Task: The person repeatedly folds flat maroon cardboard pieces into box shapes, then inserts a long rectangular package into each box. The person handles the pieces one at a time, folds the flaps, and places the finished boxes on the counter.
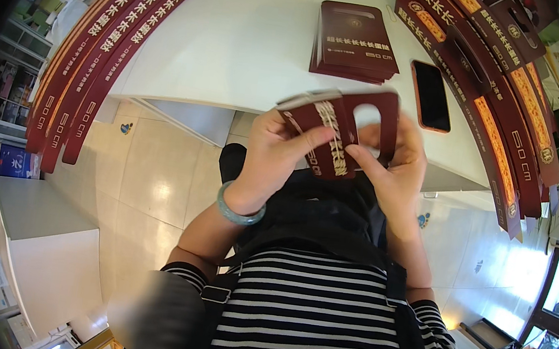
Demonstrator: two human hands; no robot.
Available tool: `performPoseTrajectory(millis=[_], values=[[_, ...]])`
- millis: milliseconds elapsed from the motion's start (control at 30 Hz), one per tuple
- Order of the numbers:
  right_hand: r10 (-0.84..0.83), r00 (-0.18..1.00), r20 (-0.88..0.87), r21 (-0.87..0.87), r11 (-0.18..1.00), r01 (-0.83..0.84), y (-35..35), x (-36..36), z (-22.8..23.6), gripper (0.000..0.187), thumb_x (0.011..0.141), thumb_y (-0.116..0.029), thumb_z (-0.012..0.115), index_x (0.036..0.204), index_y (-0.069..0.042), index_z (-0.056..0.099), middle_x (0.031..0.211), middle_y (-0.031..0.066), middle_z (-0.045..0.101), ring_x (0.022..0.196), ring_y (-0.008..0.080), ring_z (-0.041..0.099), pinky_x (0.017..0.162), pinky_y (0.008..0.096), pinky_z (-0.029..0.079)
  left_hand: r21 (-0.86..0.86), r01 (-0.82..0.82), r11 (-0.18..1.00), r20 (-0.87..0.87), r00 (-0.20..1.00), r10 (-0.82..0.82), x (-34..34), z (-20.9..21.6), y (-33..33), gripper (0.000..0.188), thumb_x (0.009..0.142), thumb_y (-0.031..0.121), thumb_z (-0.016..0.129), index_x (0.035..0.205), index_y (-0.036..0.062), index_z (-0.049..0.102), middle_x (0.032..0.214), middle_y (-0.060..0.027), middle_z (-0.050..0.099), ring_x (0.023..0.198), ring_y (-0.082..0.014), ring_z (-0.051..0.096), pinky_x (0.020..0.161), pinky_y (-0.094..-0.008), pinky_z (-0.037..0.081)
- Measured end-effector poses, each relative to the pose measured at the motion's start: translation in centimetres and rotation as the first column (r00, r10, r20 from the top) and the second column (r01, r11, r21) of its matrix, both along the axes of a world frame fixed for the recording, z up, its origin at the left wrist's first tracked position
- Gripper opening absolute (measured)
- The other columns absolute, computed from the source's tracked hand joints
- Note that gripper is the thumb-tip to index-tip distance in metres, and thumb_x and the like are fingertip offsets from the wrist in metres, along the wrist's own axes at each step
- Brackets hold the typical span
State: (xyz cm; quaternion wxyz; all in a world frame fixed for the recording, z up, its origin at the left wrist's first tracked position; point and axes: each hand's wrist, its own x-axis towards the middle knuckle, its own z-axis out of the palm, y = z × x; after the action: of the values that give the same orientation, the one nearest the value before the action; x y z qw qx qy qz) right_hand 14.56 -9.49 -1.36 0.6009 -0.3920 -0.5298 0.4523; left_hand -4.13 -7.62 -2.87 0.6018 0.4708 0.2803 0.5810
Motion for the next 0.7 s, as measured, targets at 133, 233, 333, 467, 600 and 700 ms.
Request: performPoseTrajectory(millis=[133,233,333,467,600,700], values=[[-0.003,0.918,-0.397,-0.078,0.996,-0.031,0.1,-2.8,-2.8,0.069,0.082,0.002,0.081,0.142,-0.002,0.048,0.117,0.0060,0.067,0.111,0.0151,0.063,0.097,0.0307,0.052,-0.147,-0.243,0.959,0.286,0.918,0.276,1.7,-1.3,0.9,0.025,0.092,0.005,0.074,0.116,0.0030,0.067,0.109,-0.0053,0.072,0.096,-0.0127,0.067,0.088,-0.0275,0.053],[0.073,0.962,-0.264,-0.266,0.953,-0.146,0.7,-2.2,-4.4,0.033,0.089,0.000,0.075,0.121,0.002,0.064,0.111,0.0071,0.073,0.097,0.0136,0.068,0.088,0.0312,0.057,-0.241,-0.163,0.957,0.287,0.930,0.231,1.5,-1.2,0.7,0.024,0.093,0.007,0.074,0.115,0.0017,0.067,0.112,-0.0061,0.072,0.098,-0.0127,0.067,0.086,-0.0296,0.055],[0.156,0.981,-0.114,-0.275,0.944,-0.182,1.1,-1.2,-3.5,0.024,0.092,-0.001,0.073,0.116,0.003,0.068,0.104,0.0045,0.073,0.090,0.0098,0.066,0.082,0.0267,0.055,-0.125,-0.175,0.977,0.167,0.967,0.195,-2.4,-1.0,1.7,0.021,0.094,0.009,0.073,0.112,-0.0002,0.070,0.105,-0.0072,0.074,0.093,-0.0128,0.068,0.084,-0.0279,0.055],[0.244,0.962,0.121,-0.214,0.953,-0.214,2.0,-1.8,-3.4,0.018,0.096,-0.005,0.070,0.111,0.005,0.070,0.099,0.0027,0.073,0.087,0.0046,0.061,0.076,0.0227,0.051,-0.101,-0.209,0.973,0.133,0.966,0.222,-5.8,-2.4,2.3,0.019,0.093,0.011,0.075,0.107,-0.0020,0.072,0.099,-0.0048,0.074,0.086,-0.0091,0.066,0.080,-0.0260,0.054],[0.210,0.973,0.092,-0.232,0.955,-0.184,4.5,-4.3,-4.9,0.015,0.096,-0.005,0.069,0.108,0.005,0.071,0.096,0.0031,0.072,0.085,0.0028,0.059,0.074,0.0212,0.049,-0.131,0.199,0.971,-0.537,0.809,-0.239,-16.0,-2.1,4.9,0.030,0.100,0.022,0.066,0.118,-0.0011,0.070,0.103,-0.0046,0.073,0.093,-0.0133,0.065,0.084,-0.0300,0.052],[0.151,0.973,0.175,-0.188,0.975,-0.117,7.8,-6.0,-6.1,0.027,0.096,-0.003,0.068,0.120,0.007,0.061,0.102,0.0088,0.073,0.093,0.0073,0.063,0.080,0.0230,0.051,0.650,-0.111,0.752,-0.730,0.184,0.659,-26.5,0.9,11.3,0.050,0.099,0.023,0.065,0.142,0.0023,0.053,0.146,-0.0206,0.053,0.136,-0.0360,0.050,0.113,-0.0461,0.039]])
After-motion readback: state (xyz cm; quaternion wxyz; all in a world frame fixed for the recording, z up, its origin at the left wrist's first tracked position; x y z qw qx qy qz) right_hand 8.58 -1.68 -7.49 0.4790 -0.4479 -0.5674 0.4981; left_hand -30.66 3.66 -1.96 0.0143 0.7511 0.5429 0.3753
